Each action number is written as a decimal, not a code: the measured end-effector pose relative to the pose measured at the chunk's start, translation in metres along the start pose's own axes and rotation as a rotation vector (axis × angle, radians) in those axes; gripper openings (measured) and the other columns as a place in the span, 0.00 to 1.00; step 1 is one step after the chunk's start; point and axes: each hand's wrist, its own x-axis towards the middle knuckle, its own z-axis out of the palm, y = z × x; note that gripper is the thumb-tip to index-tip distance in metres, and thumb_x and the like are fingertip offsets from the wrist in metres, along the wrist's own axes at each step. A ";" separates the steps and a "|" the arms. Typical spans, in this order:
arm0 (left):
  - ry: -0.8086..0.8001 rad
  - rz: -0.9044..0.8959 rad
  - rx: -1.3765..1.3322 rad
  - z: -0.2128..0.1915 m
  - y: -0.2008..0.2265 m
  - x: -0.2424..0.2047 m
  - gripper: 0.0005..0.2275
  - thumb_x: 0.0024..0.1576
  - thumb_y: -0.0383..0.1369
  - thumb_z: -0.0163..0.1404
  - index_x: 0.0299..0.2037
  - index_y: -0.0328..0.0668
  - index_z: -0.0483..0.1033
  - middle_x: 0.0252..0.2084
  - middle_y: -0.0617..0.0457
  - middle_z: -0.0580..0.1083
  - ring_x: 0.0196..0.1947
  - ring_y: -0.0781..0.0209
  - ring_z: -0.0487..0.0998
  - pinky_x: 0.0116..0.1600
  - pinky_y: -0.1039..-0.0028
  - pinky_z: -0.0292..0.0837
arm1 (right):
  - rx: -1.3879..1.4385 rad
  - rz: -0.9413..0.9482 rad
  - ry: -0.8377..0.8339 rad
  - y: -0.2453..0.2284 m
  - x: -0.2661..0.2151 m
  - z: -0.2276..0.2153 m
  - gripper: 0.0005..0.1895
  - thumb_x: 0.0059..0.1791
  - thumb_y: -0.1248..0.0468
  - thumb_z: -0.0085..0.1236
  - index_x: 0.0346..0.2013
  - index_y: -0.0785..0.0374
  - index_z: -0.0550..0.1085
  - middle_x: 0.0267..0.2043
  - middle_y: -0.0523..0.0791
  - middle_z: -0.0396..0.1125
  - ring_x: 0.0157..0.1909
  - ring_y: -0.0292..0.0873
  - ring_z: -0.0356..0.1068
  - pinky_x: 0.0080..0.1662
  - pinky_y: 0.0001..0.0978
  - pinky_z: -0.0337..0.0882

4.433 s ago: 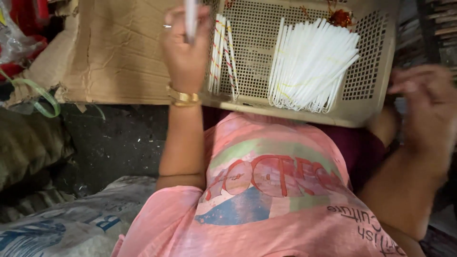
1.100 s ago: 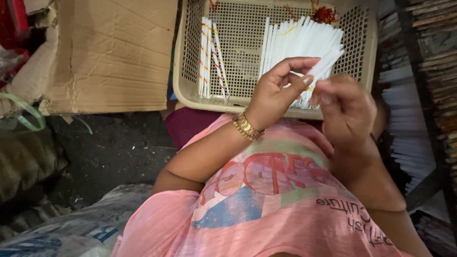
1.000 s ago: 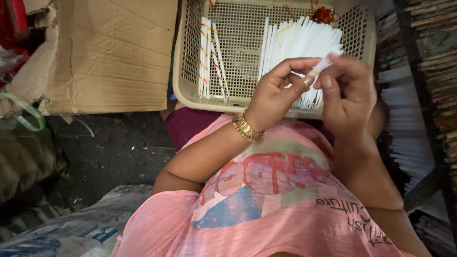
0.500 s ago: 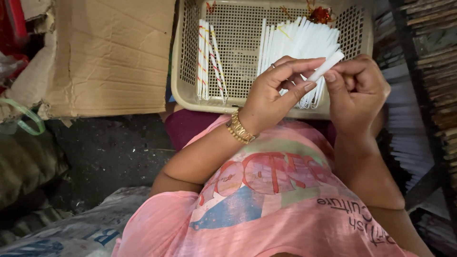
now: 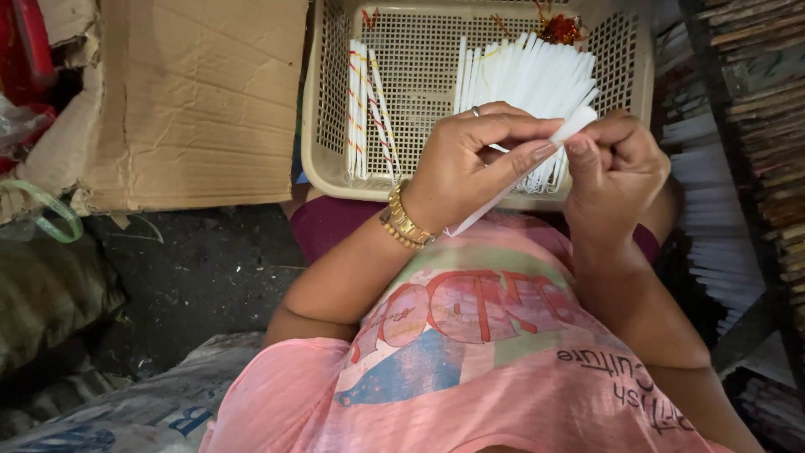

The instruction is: Sorting and bundling white and striped plastic sticks from a basket into organized groups.

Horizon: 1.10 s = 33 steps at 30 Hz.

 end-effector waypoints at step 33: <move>-0.044 -0.372 -0.793 0.013 -0.038 -0.003 0.19 0.64 0.26 0.54 0.66 0.37 0.71 0.42 0.50 0.76 0.31 0.71 0.73 0.31 0.83 0.70 | 0.034 0.108 -0.170 -0.006 0.009 -0.016 0.13 0.61 0.60 0.57 0.41 0.69 0.73 0.30 0.46 0.61 0.26 0.35 0.57 0.32 0.28 0.56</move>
